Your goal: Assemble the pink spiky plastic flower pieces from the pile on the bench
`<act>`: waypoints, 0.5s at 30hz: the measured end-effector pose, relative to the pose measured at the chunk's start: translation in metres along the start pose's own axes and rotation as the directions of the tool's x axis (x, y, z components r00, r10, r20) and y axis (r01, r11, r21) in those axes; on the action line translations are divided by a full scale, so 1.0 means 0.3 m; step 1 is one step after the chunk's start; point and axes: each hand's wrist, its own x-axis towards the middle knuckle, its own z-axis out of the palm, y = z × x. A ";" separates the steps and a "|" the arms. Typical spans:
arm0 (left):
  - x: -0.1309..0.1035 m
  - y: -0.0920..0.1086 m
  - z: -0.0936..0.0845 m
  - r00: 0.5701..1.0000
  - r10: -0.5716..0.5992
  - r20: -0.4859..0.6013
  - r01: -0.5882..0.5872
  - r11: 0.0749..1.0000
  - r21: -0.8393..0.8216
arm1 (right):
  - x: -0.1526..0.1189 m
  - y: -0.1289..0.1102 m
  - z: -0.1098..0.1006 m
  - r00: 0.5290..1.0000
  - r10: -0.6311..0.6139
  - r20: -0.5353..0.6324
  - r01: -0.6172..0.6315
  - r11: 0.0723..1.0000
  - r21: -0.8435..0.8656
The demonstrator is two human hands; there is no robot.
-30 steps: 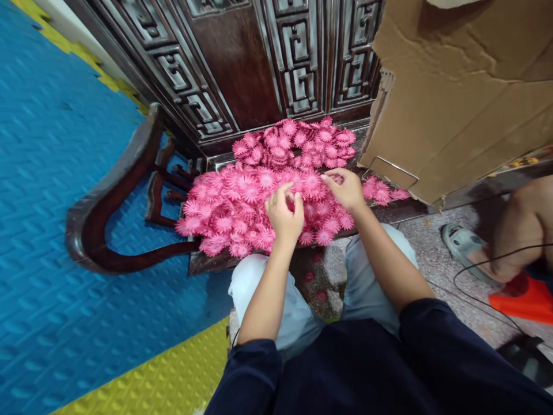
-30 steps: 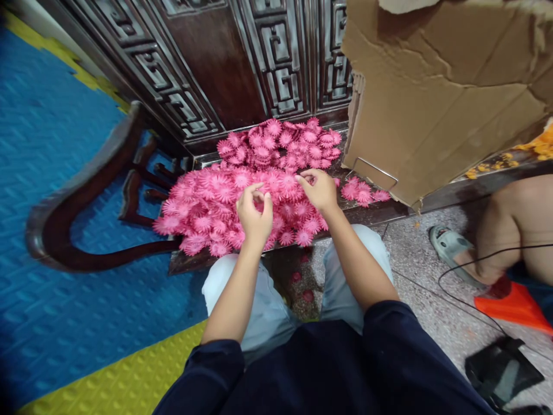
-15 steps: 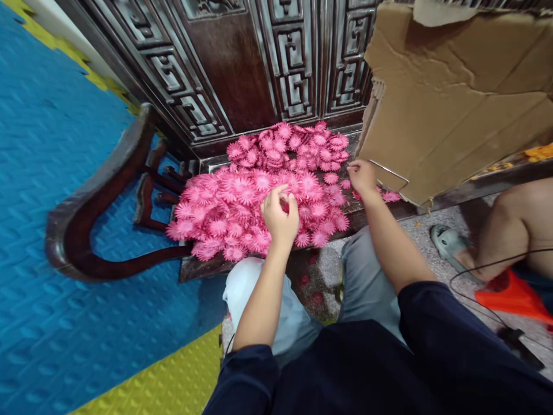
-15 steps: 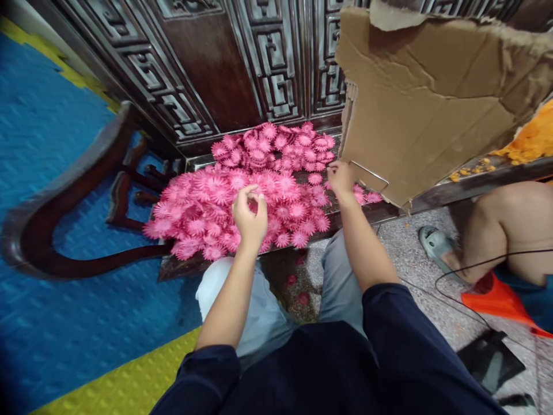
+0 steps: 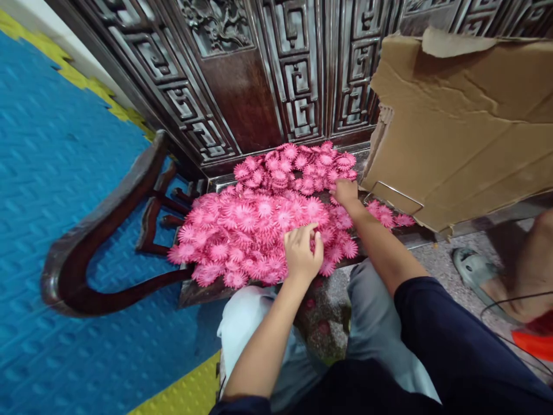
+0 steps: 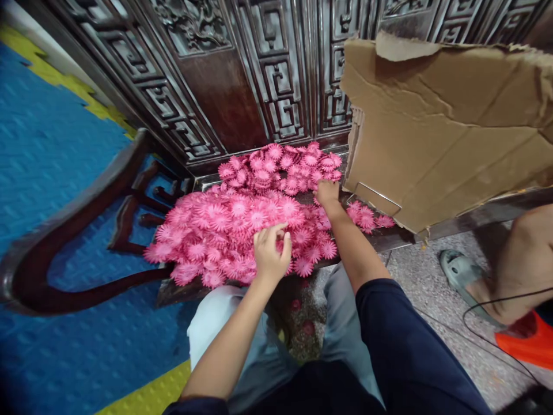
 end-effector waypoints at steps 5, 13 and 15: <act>-0.002 0.010 0.008 1.000 -0.004 0.016 0.004 1.000 -0.027 | -0.020 0.007 0.003 1.000 -0.012 -0.027 0.012 1.000 -0.020; 0.008 -0.009 -0.010 0.995 -0.077 -0.059 0.072 0.994 -0.079 | -0.063 -0.010 -0.138 0.908 0.355 -0.221 -0.241 0.876 0.417; 0.012 -0.008 -0.019 0.995 -0.074 -0.074 0.066 0.993 -0.099 | -0.100 -0.013 -0.193 0.897 0.388 -0.213 -0.153 0.724 0.673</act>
